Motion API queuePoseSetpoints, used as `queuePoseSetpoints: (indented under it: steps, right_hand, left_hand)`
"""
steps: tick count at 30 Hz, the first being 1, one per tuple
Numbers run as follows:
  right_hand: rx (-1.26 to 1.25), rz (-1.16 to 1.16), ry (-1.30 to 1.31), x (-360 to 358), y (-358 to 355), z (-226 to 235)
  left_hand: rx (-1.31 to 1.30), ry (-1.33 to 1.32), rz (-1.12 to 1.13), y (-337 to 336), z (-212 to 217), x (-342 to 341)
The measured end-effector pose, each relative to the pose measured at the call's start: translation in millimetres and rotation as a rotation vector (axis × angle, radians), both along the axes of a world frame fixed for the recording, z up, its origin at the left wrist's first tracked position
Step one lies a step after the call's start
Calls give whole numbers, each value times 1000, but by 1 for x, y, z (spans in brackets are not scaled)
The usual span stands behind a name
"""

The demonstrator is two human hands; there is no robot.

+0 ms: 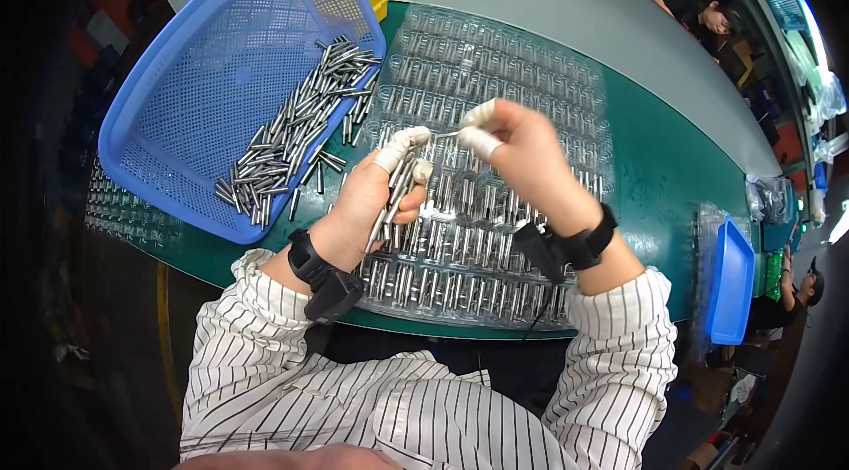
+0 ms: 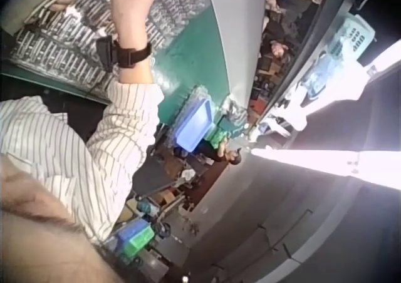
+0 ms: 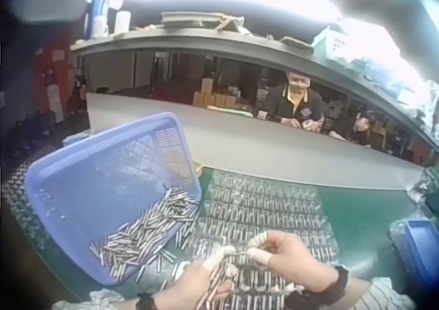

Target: The person picks up metal pins from a blue basket and places them into the slots of a plastic tray. After filling the tray, the person picks up more pins and inspects them in their hands.

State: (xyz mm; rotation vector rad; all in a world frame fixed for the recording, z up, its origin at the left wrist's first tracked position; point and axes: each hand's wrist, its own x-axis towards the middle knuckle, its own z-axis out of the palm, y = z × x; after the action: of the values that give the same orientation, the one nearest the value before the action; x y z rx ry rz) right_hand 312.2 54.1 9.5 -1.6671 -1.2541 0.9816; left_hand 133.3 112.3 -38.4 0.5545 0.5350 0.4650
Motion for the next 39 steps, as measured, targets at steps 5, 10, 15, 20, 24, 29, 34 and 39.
queuePoseSetpoints:
  steps: [5, 10, 15, 20, 24, 29, 34, 39]
  right_hand:
    - [62, 171, -623, 36, -1, -4]
    - [-27, 272, -705, 29, -1, -17]
    - [62, 230, -890, 25, -6, -9]
    - [233, 34, -647, 36, -5, -5]
    - [180, -17, -283, 31, -7, 5]
    - [108, 93, -217, 3, -12, 19]
    - [221, 197, -494, -7, -5, 22]
    - [174, 313, -532, -18, 4, 21]
  left_hand:
    - [-38, -13, 63, 1, -1, -2]
    - [-93, -101, 50, -1, -2, 0]
    - [-129, -144, 21, -5, -1, 4]
    - [-108, -136, -9, -4, -1, 3]
    - [-89, -127, -48, -4, 2, 4]
    - [-80, -128, -111, -9, 6, 7]
    - [-74, -64, -146, -14, 15, 10]
    - [-31, -26, -157, -11, 17, 6]
